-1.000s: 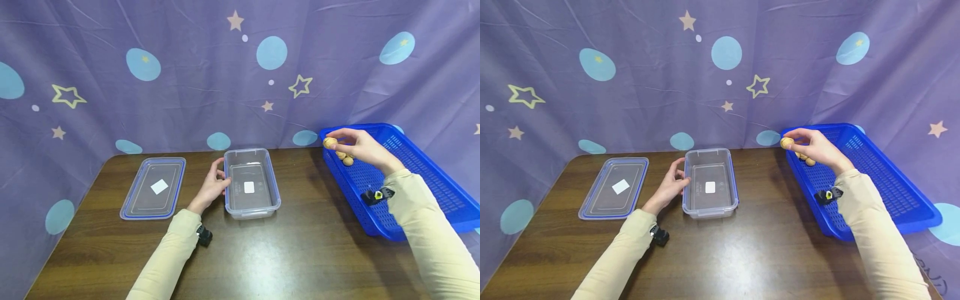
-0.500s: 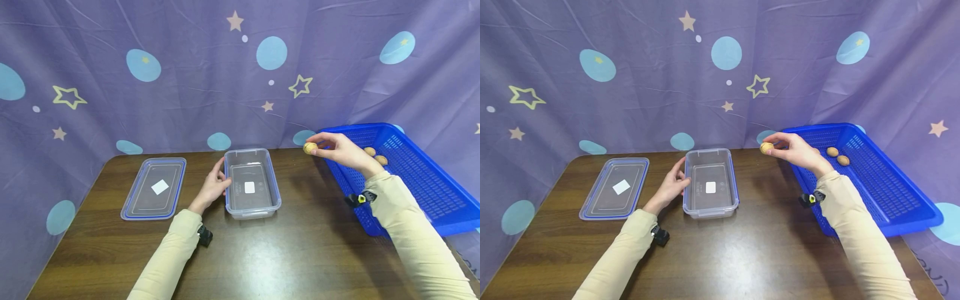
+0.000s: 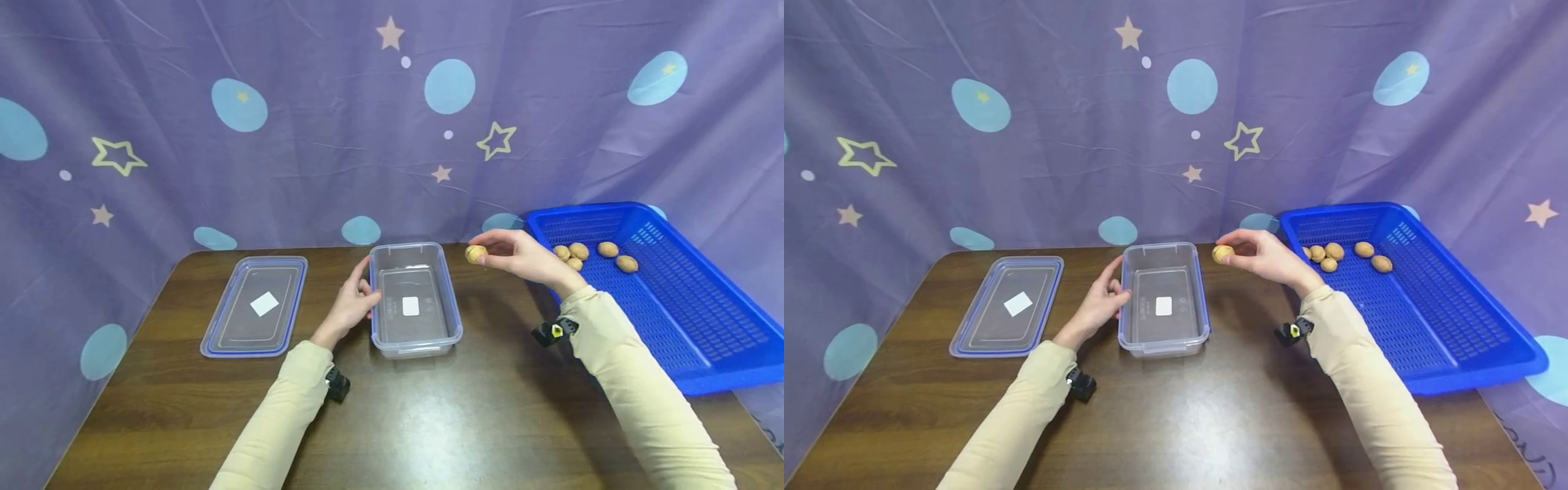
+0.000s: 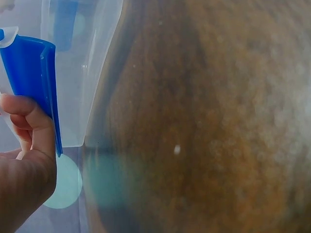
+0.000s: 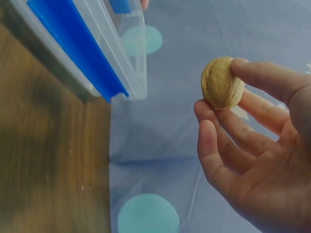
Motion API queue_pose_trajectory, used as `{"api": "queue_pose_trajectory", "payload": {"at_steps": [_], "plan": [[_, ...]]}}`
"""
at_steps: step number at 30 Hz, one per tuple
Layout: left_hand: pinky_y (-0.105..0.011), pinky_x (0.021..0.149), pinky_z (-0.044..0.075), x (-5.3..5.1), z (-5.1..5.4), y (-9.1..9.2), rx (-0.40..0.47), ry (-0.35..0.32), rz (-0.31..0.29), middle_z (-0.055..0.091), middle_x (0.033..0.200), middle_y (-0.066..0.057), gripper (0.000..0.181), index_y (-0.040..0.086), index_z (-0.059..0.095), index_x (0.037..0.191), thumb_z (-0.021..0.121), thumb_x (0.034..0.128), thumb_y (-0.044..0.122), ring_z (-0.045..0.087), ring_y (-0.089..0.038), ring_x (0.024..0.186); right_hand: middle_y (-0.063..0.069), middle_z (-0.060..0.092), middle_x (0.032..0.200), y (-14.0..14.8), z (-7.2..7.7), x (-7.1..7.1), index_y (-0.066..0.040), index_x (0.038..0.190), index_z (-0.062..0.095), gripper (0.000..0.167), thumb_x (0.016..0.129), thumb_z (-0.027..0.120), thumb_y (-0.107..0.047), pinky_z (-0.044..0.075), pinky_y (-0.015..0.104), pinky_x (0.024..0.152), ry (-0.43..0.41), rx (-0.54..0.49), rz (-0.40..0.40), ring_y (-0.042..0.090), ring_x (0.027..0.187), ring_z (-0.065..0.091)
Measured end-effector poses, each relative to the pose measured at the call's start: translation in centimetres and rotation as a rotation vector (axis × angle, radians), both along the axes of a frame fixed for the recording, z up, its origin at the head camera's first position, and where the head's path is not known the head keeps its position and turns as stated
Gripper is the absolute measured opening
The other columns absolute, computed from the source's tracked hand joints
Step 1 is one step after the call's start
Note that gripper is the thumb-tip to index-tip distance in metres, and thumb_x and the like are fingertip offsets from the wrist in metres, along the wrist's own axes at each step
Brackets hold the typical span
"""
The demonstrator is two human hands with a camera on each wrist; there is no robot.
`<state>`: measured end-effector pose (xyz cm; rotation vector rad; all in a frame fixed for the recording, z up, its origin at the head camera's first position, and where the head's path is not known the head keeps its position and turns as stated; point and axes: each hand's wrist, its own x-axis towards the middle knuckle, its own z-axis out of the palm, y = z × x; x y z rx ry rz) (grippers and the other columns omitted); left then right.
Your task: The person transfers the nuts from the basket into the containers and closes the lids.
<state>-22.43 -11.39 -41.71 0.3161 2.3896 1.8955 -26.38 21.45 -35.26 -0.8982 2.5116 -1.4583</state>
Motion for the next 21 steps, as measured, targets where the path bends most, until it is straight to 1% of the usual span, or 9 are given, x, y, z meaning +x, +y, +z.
{"api": "queue_pose_trajectory", "payload": {"at_steps": [1,4,7,14,17,21], "plan": [[-0.023,0.045,0.046,0.2,0.3,0.0,-0.001,0.002,0.0,0.043,0.067,-0.005,0.077,-0.005,0.018,0.151,0.053,0.082,-0.012,0.043,-0.01,0.048,0.019,0.065,0.111,-0.3,-0.2,-0.1,0.007,0.12,0.061,0.032,0.09,0.065,-0.001,0.051,0.021,0.081,-0.003,-0.001,0.005,0.019,0.094,0.064],[-0.024,0.045,0.047,0.3,0.5,0.1,0.001,0.001,-0.003,0.043,0.067,-0.004,0.077,-0.006,0.018,0.151,0.053,0.0823,-0.011,0.043,-0.009,0.047,0.018,0.066,0.111,-1.1,-0.7,-0.4,0.007,0.12,0.061,0.031,0.091,0.065,-0.002,0.051,0.023,0.083,0.003,0.005,0.02,0.024,0.095,0.064],[-0.024,0.045,0.047,0.2,0.4,0.1,0.006,0.001,-0.009,0.043,0.067,-0.004,0.077,-0.006,0.018,0.151,0.054,0.0831,-0.011,0.043,-0.01,0.047,0.016,0.066,0.111,-1.9,-1.2,-0.6,0.006,0.12,0.062,0.031,0.09,0.066,-0.004,0.051,0.026,0.084,-0.01,0.004,0.026,0.027,0.095,0.063],[-0.025,0.044,0.046,0.3,0.3,0.1,0.015,0.001,-0.026,0.044,0.067,-0.006,0.075,-0.005,0.016,0.151,0.054,0.0872,-0.01,0.043,-0.012,0.048,0.014,0.067,0.11,-3.7,-1.8,-1.1,0.005,0.121,0.062,0.033,0.09,0.067,-0.006,0.051,0.033,0.086,-0.053,-0.025,0.042,0.027,0.098,0.063],[-0.024,0.044,0.046,0.2,0.2,0.1,0.025,0.002,-0.025,0.043,0.067,-0.005,0.075,-0.005,0.015,0.151,0.054,0.0877,-0.01,0.043,-0.012,0.048,0.014,0.067,0.11,-4.6,-1.8,-1.2,0.005,0.121,0.061,0.033,0.09,0.067,-0.006,0.051,0.033,0.087,-0.054,-0.036,0.05,0.028,0.099,0.062],[-0.024,0.044,0.046,0.1,0.0,0.0,0.033,-0.001,-0.029,0.043,0.067,-0.005,0.074,-0.005,0.015,0.152,0.055,0.0888,-0.009,0.042,-0.011,0.048,0.015,0.067,0.111,-5.8,-1.8,-1.4,0.005,0.12,0.062,0.032,0.09,0.066,-0.005,0.05,0.029,0.086,-0.042,-0.043,0.055,0.028,0.098,0.062]]}}
